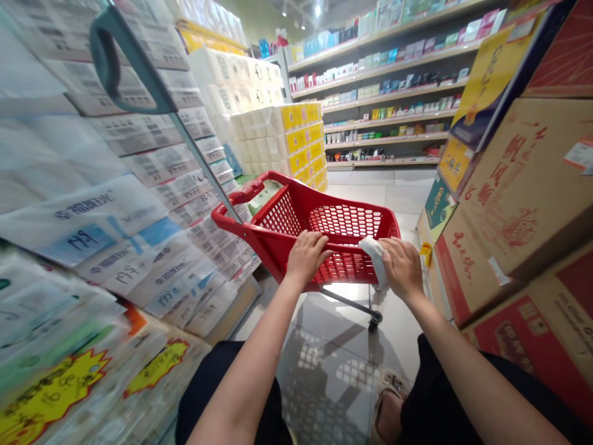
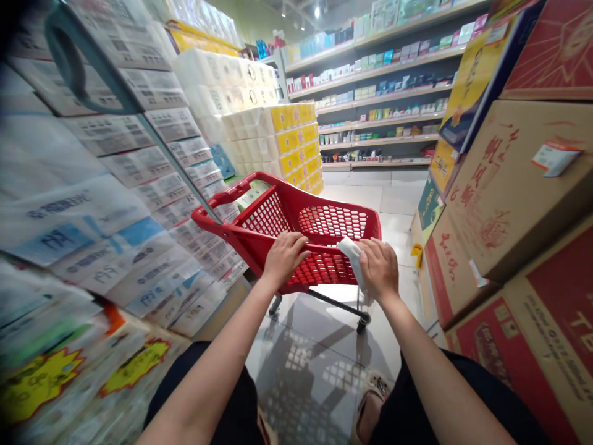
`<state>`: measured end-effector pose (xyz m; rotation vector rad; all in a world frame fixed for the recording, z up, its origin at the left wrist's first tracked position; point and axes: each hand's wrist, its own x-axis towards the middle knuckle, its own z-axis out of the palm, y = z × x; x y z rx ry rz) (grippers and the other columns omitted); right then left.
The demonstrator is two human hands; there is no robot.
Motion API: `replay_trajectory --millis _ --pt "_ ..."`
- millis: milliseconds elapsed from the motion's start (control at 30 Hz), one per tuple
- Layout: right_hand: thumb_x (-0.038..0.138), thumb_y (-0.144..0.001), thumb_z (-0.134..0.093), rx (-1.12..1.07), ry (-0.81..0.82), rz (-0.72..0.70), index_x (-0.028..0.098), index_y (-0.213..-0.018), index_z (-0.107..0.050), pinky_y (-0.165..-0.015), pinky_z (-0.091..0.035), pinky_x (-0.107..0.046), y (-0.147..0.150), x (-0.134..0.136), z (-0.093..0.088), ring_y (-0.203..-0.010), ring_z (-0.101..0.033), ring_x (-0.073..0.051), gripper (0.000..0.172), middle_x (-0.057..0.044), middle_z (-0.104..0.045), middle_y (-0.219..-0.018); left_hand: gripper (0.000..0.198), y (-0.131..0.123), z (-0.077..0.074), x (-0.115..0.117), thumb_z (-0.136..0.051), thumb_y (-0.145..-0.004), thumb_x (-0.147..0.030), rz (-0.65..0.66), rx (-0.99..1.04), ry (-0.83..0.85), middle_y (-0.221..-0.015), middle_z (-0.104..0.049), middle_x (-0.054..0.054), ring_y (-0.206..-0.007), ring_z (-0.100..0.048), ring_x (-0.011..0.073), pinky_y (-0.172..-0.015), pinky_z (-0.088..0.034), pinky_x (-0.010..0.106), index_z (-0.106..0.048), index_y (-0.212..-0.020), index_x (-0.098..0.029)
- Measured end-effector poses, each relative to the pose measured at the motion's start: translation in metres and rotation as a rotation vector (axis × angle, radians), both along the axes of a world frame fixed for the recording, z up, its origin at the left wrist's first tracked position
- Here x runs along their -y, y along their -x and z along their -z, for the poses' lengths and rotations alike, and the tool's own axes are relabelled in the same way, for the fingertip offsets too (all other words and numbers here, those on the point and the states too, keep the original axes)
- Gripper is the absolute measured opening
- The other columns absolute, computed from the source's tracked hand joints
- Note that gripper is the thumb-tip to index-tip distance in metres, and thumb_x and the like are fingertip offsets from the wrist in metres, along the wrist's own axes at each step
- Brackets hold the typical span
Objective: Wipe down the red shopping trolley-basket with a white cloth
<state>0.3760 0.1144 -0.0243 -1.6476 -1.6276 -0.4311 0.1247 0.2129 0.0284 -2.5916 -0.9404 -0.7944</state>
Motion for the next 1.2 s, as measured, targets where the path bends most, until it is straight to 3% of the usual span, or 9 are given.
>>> replay_trajectory --millis 167,300,433,533,700,933,1100,1200 --pt "0.034 -0.098 -0.031 -0.09 -0.062 0.089 0.025 -0.12 -0.058 -0.106 -0.027 -0.048 -0.004 -0.011 0.007 -0.122 -0.04 -0.027 0.037 -0.009 -0.056 -0.12 0.025 0.01 -0.001 -0.005 -0.047 -0.094 -0.043 -0.188 0.009 -0.036 -0.098 -0.059 0.008 -0.1 -0.051 0.0271 -0.1 -0.033 0.047 -0.062 -0.104 -0.025" --pt "0.034 -0.097 -0.034 -0.033 -0.013 0.121 0.027 -0.128 -0.055 -0.108 -0.023 -0.05 0.035 -0.018 -0.002 -0.12 -0.038 -0.028 0.038 -0.01 -0.052 -0.119 0.025 -0.004 0.005 0.004 -0.044 -0.094 -0.042 -0.238 0.022 -0.04 -0.099 -0.059 0.009 -0.096 -0.05 0.0285 -0.094 -0.034 0.049 -0.063 -0.097 -0.025" --pt "0.038 -0.096 -0.04 0.047 0.021 -0.009 0.034 -0.141 -0.042 -0.109 -0.02 -0.051 0.086 -0.021 -0.015 -0.123 -0.034 -0.029 0.046 -0.009 -0.048 -0.126 0.021 -0.007 0.006 0.013 -0.044 -0.094 -0.031 -0.239 0.006 -0.038 -0.1 -0.059 0.009 -0.095 -0.049 0.0286 -0.093 -0.033 0.048 -0.061 -0.103 -0.025" --pt "0.043 -0.094 -0.044 0.061 -0.001 -0.081 0.037 -0.144 -0.037 -0.11 -0.019 -0.052 0.107 -0.021 -0.021 -0.123 -0.035 -0.03 0.051 -0.008 -0.047 -0.129 0.024 -0.004 0.005 0.018 -0.043 -0.093 -0.024 -0.229 0.007 -0.018 -0.099 -0.059 0.01 -0.094 -0.049 0.0284 -0.093 -0.034 0.047 -0.059 -0.11 -0.024" --pt "0.036 -0.097 -0.04 0.086 0.003 -0.136 0.033 -0.131 -0.051 -0.111 -0.021 -0.048 0.078 -0.025 -0.018 -0.115 -0.044 -0.024 0.037 -0.006 -0.057 -0.118 0.024 0.002 0.003 0.023 -0.041 -0.095 -0.038 -0.223 0.008 -0.031 -0.095 -0.058 0.009 -0.095 -0.051 0.028 -0.094 -0.033 0.046 -0.06 -0.102 -0.025" --pt "0.036 -0.097 -0.033 -0.01 -0.086 0.024 0.027 -0.113 -0.059 -0.111 -0.02 -0.054 0.024 -0.027 -0.002 -0.115 -0.044 -0.026 0.032 -0.007 -0.058 -0.112 0.028 0.004 0.002 0.024 -0.038 -0.097 -0.039 -0.198 -0.008 -0.041 -0.099 -0.059 0.009 -0.096 -0.051 0.0274 -0.095 -0.033 0.045 -0.058 -0.11 -0.025" --pt "0.035 -0.097 -0.03 -0.124 -0.126 0.155 0.023 -0.109 -0.06 -0.109 -0.021 -0.059 0.036 -0.025 0.0 -0.114 -0.04 -0.029 0.034 -0.011 -0.054 -0.111 0.04 -0.002 0.005 0.025 -0.04 -0.096 -0.038 -0.232 0.017 -0.039 -0.109 -0.058 0.012 -0.099 -0.051 0.0296 -0.097 -0.032 0.047 -0.046 -0.131 -0.02" --pt "0.034 -0.096 -0.034 -0.12 -0.141 0.105 0.026 -0.118 -0.058 -0.109 -0.017 -0.063 0.063 -0.026 -0.004 -0.118 -0.037 -0.031 0.034 -0.012 -0.052 -0.115 0.044 -0.006 0.008 0.027 -0.041 -0.095 -0.037 -0.23 0.034 -0.027 -0.113 -0.057 0.013 -0.102 -0.051 0.0301 -0.099 -0.031 0.048 -0.041 -0.135 -0.019"
